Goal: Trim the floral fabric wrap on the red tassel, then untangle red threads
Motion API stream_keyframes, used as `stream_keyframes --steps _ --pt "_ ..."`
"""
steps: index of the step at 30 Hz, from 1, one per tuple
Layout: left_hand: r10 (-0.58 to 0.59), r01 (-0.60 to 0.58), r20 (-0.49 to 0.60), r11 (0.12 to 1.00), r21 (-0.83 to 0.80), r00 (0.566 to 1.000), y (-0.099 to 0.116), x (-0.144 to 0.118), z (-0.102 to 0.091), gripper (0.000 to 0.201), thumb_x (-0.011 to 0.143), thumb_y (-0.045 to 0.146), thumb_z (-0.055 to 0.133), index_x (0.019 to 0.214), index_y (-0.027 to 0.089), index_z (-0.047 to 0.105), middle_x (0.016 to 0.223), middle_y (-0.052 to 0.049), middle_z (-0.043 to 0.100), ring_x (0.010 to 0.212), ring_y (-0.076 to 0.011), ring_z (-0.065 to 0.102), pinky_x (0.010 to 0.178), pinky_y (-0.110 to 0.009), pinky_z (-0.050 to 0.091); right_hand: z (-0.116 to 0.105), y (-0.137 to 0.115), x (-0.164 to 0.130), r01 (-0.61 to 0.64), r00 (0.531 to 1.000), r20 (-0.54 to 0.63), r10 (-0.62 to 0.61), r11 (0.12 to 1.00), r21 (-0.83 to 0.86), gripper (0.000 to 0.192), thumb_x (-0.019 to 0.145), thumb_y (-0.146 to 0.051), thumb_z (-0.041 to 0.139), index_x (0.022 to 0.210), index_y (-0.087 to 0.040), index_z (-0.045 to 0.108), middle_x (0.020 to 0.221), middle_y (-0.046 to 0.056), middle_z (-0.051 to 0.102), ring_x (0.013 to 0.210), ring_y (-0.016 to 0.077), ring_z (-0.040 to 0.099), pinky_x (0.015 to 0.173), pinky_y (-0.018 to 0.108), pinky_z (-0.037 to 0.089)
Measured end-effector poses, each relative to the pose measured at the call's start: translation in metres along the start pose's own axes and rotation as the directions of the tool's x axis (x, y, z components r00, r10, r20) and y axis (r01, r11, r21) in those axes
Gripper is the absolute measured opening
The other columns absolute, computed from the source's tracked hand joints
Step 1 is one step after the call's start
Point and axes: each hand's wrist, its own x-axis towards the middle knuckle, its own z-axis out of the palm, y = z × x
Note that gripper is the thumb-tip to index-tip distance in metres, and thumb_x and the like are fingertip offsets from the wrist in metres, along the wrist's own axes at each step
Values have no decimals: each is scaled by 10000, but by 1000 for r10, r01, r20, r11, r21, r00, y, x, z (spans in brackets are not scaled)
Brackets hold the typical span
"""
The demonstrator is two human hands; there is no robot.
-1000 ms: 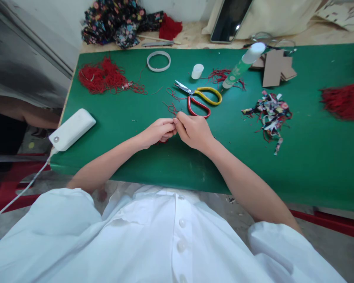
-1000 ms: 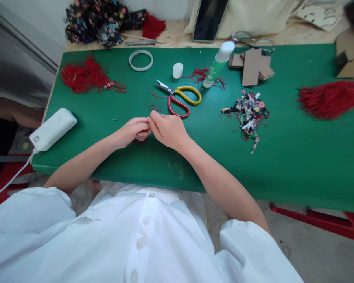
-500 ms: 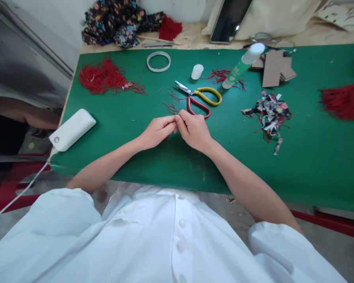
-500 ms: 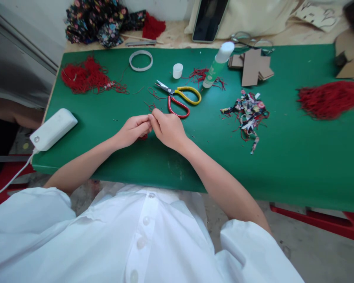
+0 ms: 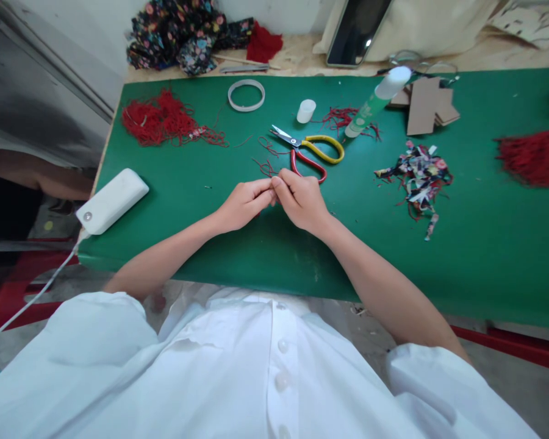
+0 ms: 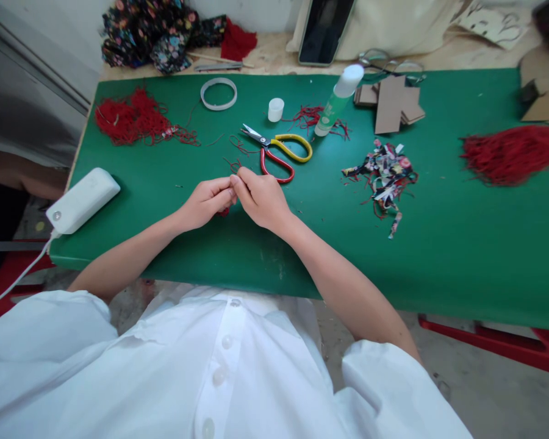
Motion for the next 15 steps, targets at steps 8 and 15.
stream_keyframes --steps 8,15 --pt "-68 61 10 817 -573 998 15 -1 3 392 816 500 678 694 171 504 466 107 250 377 -17 229 404 -174 205 -7 0 -1 67 997 21 -70 991 114 494 1007 -574 256 868 -201 549 716 31 625 653 155 583 639 285 408" --pt "-256 28 -168 617 -787 952 38 -1 -5 358 973 343 492 666 172 432 477 92 218 343 -8 218 409 -150 250 -1 -9 -3 99 929 322 -180 962 253 418 895 -458 579 1175 -151 539 982 79 717 796 182 635 725 283 456"
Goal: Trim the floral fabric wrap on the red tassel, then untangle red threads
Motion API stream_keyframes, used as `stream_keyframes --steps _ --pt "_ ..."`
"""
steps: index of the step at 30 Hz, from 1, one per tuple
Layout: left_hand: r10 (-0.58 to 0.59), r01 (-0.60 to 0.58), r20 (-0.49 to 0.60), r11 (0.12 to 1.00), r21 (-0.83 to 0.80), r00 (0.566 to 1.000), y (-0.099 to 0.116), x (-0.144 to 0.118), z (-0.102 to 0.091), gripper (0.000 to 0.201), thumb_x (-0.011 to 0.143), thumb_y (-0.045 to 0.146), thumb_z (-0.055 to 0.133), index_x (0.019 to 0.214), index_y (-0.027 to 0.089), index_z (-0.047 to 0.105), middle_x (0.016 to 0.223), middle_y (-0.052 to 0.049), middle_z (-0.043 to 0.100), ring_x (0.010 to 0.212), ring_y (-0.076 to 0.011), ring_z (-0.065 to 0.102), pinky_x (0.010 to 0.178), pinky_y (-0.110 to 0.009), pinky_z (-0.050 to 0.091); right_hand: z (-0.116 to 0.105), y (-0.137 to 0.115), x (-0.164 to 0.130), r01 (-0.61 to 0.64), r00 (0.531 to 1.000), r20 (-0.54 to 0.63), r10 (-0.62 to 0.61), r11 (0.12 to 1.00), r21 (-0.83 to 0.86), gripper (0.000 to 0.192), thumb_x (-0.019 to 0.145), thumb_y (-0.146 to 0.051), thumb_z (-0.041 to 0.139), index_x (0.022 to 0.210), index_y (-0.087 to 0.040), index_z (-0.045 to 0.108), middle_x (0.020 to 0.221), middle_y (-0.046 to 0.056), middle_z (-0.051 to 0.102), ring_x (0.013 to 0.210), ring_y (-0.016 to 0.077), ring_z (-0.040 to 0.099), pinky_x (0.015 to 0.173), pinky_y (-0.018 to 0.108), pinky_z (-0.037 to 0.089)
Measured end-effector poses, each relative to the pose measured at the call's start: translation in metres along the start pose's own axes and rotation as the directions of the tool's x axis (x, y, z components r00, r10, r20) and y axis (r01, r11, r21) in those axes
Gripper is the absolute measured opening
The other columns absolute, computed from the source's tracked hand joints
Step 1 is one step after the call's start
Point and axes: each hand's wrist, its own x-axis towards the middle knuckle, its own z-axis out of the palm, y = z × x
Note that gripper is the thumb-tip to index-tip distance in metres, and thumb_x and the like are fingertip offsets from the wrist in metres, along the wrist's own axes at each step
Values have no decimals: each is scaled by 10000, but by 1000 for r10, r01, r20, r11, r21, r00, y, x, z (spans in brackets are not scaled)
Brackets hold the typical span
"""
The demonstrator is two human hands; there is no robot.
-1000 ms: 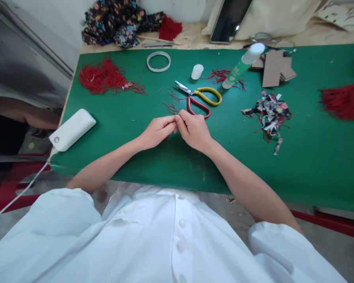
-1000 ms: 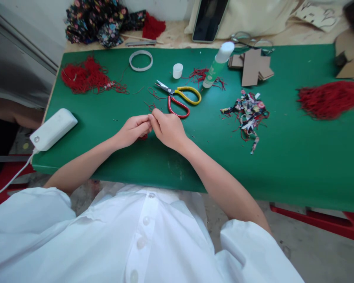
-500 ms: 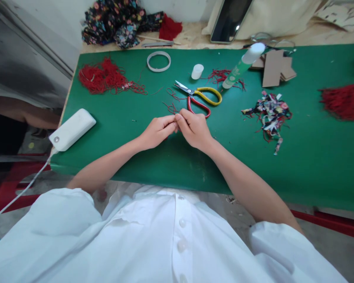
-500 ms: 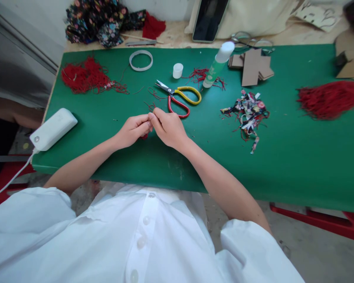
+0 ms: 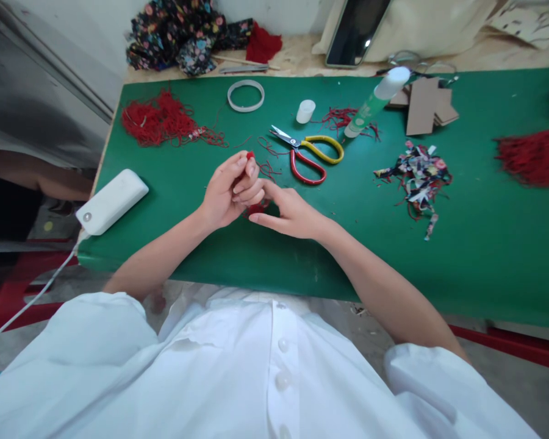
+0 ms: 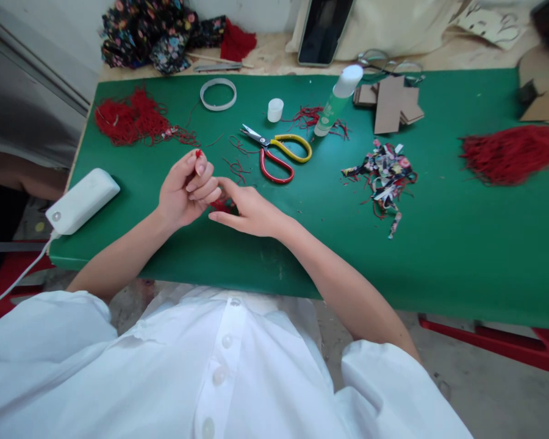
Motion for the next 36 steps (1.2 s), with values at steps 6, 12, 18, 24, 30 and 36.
stream_keyframes --steps 6,12,18,24,30,36 --pt "-75 68 -91 995 -70 993 3 1 1 370 993 354 453 673 172 418 480 87 236 342 -9 241 406 -151 250 1 -4 2 -119 993 27 118 992 47 256 933 -307 466 900 -139 657 566 -44 540 512 92 435 577 240 326" --pt "-127 123 -42 988 -91 991 6 2 -2 351 1004 287 412 677 165 440 471 84 252 342 -14 258 404 -156 249 -9 -6 2 -164 973 171 155 986 41 327 954 -336 451 807 -144 671 533 -44 529 506 84 436 575 236 325" --pt "-128 125 -49 991 -43 991 6 4 -5 328 982 276 463 675 162 437 476 90 246 344 -9 243 401 -145 237 -24 -18 0 -281 854 468 227 958 49 284 930 -375 500 848 -146 647 709 23 719 540 101 611 583 232 434" --pt "-60 61 -69 998 14 996 7 7 -6 310 974 263 466 680 165 447 474 92 242 349 -11 224 396 -141 218 -40 -19 -4 -335 753 613 241 941 42 304 928 -376 521 938 -144 718 849 55 771 613 104 682 584 212 501" --pt "-30 45 -153 994 95 988 7 9 -6 302 948 295 516 683 176 434 469 96 231 347 -13 216 389 -137 213 -50 -11 -12 -402 771 564 296 913 70 293 896 -394 598 990 -183 780 797 28 768 468 77 612 458 213 462" --pt "-37 61 -187 990 125 982 7 9 -5 302 931 315 548 688 180 430 463 100 225 348 -12 208 392 -138 218 -38 8 -4 -250 968 -97 232 937 -244 171 868 -240 616 942 -164 750 731 33 692 594 123 566 599 275 425"
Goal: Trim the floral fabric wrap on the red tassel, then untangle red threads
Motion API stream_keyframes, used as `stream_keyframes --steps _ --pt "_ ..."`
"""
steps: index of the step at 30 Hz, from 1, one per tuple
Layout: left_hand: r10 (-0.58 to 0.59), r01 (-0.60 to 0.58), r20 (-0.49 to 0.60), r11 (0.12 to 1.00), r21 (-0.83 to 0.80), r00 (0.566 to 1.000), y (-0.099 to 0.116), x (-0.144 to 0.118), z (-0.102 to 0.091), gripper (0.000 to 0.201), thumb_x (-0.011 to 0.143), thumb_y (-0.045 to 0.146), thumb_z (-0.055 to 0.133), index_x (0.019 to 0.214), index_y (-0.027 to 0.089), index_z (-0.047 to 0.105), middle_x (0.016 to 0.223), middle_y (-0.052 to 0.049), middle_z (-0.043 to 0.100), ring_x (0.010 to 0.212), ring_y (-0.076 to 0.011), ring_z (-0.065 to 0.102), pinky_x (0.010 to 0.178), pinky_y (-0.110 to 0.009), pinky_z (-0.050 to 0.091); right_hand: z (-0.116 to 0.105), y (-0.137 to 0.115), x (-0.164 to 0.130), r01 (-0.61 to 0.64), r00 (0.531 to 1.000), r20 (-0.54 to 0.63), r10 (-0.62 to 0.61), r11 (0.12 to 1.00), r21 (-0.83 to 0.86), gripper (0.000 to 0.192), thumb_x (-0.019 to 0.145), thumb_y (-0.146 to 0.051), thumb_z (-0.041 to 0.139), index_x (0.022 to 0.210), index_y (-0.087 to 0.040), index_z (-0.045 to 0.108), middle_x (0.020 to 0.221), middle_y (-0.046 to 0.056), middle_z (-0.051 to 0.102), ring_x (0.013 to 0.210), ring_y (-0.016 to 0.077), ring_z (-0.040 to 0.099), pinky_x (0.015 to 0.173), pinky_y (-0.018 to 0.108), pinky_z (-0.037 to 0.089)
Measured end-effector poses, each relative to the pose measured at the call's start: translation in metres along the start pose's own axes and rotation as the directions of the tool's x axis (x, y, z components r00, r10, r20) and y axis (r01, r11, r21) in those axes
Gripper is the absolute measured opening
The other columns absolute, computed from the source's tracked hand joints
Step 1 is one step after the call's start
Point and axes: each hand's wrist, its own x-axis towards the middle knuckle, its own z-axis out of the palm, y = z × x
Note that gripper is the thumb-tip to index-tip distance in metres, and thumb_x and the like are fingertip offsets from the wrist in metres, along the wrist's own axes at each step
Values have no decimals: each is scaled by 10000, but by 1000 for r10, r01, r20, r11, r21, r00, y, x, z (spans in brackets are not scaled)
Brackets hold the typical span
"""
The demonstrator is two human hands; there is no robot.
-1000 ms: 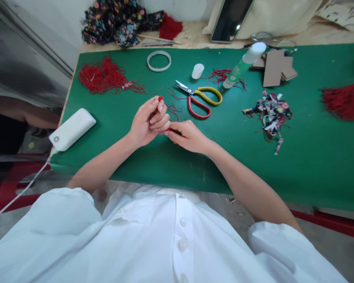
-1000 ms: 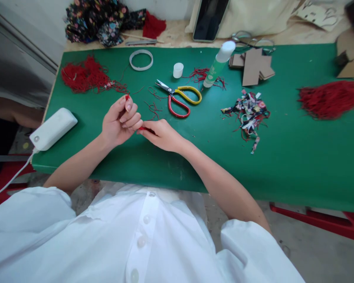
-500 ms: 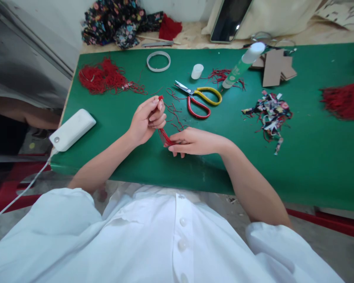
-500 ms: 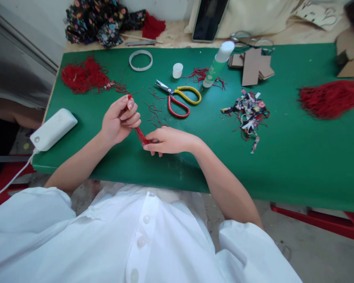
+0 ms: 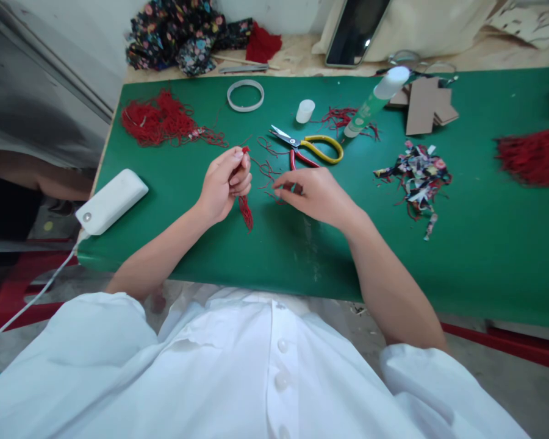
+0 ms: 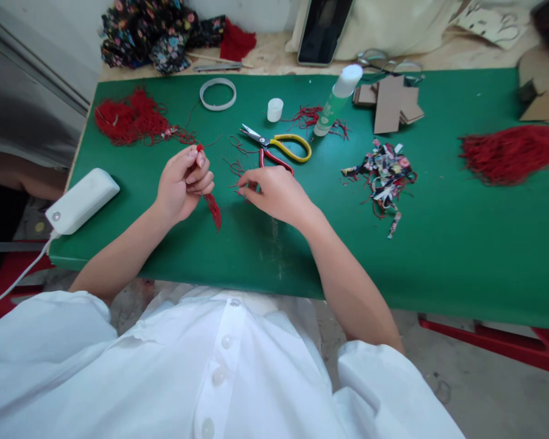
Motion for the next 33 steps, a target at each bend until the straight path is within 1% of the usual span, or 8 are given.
stream_keyframes --steps 2,4,9,16,20,24,29,33 --pt "1 -1 6 1000 -3 1000 -1 0 0 299 924 311 559 687 180 432 463 101 227 349 -11 209 391 -139 215 13 5 4 4 991 -132 -16 996 -92 198 872 -237 610 1012 -168 732 857 73 682 740 178 584 681 317 444" --pt "4 -4 20 1000 -15 1000 -2 -1 0 297 916 304 570 685 179 433 465 101 227 350 -10 212 391 -139 213 25 9 7 20 982 -183 -48 988 -155 216 865 -296 644 1036 -185 717 933 93 650 868 230 571 788 372 463" --pt "22 -21 65 1000 -15 998 -4 -1 0 285 917 284 562 684 173 442 470 102 236 352 -7 220 398 -137 216 45 10 11 70 983 -141 -114 956 -285 137 904 -279 590 947 -193 688 973 108 603 967 280 513 871 439 458" --pt "30 -30 82 1000 0 996 -5 0 -1 279 923 271 543 680 172 446 475 98 244 355 -11 224 399 -140 223 52 12 16 104 982 -105 -157 912 -396 238 979 -248 402 922 -155 612 951 149 596 944 302 528 853 497 457" --pt "5 -4 58 1000 -5 998 -4 -1 0 283 923 271 546 682 174 434 478 98 237 356 -8 222 400 -133 222 34 13 14 87 959 -238 -151 962 -259 258 1011 -327 363 923 -198 568 969 128 606 989 286 546 890 491 461" --pt "-10 10 44 1000 3 999 -3 -2 1 279 929 268 535 687 174 433 481 98 234 358 -7 228 407 -126 222 9 13 8 84 930 -360 -76 996 6 356 1005 -518 369 881 -227 532 890 70 595 901 228 572 839 430 492" --pt "32 -33 99 999 10 995 -4 -1 -1 274 931 255 521 681 169 449 476 95 241 362 -9 224 405 -131 218 -8 8 2 151 926 -377 2 914 377 412 914 -656 493 876 -251 551 792 19 591 707 146 548 652 332 483" --pt "21 -25 95 999 38 995 -5 -1 0 277 930 260 531 681 169 447 472 96 253 365 -8 230 410 -131 225 -9 -1 -1 155 929 -366 59 835 528 368 877 -622 593 862 -255 574 745 16 632 639 120 550 582 302 473"
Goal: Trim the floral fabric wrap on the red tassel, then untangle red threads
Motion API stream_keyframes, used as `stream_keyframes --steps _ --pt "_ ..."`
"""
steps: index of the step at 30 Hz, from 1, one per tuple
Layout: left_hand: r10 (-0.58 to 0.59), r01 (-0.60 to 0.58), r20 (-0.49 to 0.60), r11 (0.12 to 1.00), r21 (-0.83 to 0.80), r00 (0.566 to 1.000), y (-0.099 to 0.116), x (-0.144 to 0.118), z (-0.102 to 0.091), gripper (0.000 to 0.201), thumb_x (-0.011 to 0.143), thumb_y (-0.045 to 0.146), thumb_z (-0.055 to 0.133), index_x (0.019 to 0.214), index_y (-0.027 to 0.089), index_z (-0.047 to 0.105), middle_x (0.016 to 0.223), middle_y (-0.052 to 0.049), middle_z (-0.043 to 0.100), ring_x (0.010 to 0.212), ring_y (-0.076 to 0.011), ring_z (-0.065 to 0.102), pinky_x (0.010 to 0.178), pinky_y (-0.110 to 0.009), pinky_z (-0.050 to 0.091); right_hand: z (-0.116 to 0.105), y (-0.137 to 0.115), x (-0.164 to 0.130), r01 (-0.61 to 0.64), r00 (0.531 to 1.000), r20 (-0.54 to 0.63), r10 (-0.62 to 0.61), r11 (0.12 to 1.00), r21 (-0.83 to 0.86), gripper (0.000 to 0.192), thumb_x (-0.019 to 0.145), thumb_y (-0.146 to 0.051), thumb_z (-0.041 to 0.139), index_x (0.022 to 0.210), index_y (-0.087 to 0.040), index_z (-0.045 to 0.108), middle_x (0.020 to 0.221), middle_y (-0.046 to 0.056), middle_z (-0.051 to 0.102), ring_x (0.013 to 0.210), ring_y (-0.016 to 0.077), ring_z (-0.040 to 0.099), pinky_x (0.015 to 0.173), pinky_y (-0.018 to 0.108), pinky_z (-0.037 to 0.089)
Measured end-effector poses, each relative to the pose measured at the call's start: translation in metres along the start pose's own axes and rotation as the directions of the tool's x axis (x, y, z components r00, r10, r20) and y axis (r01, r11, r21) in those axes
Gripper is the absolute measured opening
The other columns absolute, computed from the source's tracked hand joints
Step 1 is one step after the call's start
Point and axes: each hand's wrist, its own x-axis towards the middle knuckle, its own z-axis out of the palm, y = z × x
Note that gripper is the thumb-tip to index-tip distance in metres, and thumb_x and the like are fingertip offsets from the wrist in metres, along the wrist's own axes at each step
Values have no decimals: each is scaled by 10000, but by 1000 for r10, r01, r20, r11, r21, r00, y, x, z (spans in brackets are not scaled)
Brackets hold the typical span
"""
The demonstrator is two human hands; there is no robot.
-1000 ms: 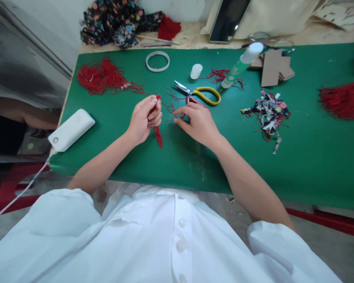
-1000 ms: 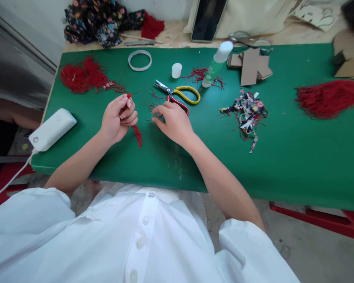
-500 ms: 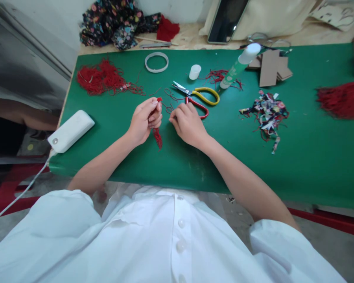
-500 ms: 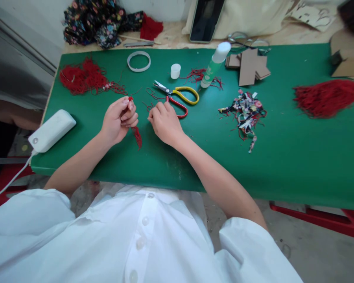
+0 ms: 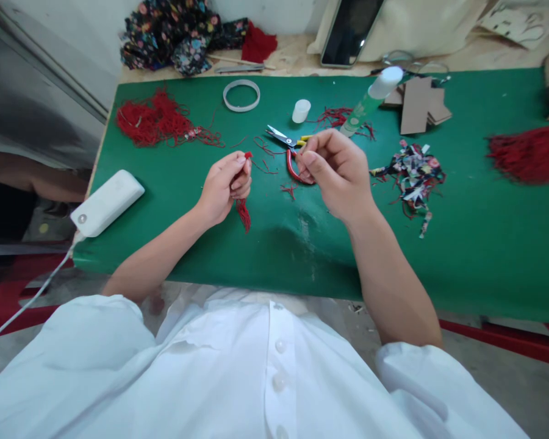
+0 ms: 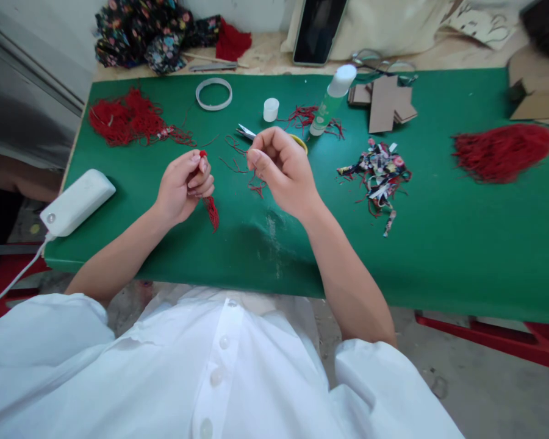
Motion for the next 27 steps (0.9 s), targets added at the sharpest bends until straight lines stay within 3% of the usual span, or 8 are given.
stream_keyframes --steps 6,10,13,16,21,24,27 --pt "7 -6 8 998 -57 1000 -3 -1 4 264 922 273 562 713 183 427 527 81 373 414 -29 388 455 -154 342 7 -11 -4 11 997 -80 -6 998 66 321 803 -537 728 856 -247 601 788 -6 650 757 155 672 645 311 550" --pt "37 -36 17 997 -70 999 -7 -2 6 243 894 249 604 728 179 441 660 38 536 631 -76 603 632 -203 503 13 -14 -7 -6 998 -62 12 996 91 286 793 -482 747 832 -237 605 800 -8 640 792 163 691 687 321 572" --pt "75 -74 37 997 -29 996 -11 -2 6 251 893 260 607 723 171 445 737 22 598 731 -81 643 692 -200 526 24 -13 -9 -24 999 -32 27 993 116 299 781 -487 754 815 -236 597 793 -10 654 726 145 662 671 316 574" --pt "81 -81 44 997 8 996 -17 -3 5 258 900 299 602 734 172 452 729 30 595 720 -75 647 628 -164 499 37 -11 -13 -43 999 -20 45 992 116 349 777 -540 740 814 -234 576 793 -10 658 670 130 624 610 297 552" --pt "2 -3 102 1000 3 995 -23 -5 6 262 889 364 623 781 189 461 621 65 542 496 -53 553 504 -159 437 49 -9 -17 -52 999 15 51 992 115 353 825 -565 678 842 -233 560 799 -1 630 587 110 567 533 280 484" --pt "-20 21 178 1000 0 984 -22 -7 6 309 881 393 632 754 190 437 512 90 458 369 -20 348 416 -141 322 50 -7 -18 -11 999 -46 14 998 59 333 820 -530 701 818 -215 595 777 -4 621 596 95 520 563 271 446" --pt "-21 19 208 1000 12 978 -21 -6 5 350 861 405 657 731 187 417 464 109 345 375 -12 256 396 -121 220 49 -5 -17 43 994 -98 -40 999 26 292 816 -468 728 793 -197 620 750 -15 619 577 74 446 565 260 396"
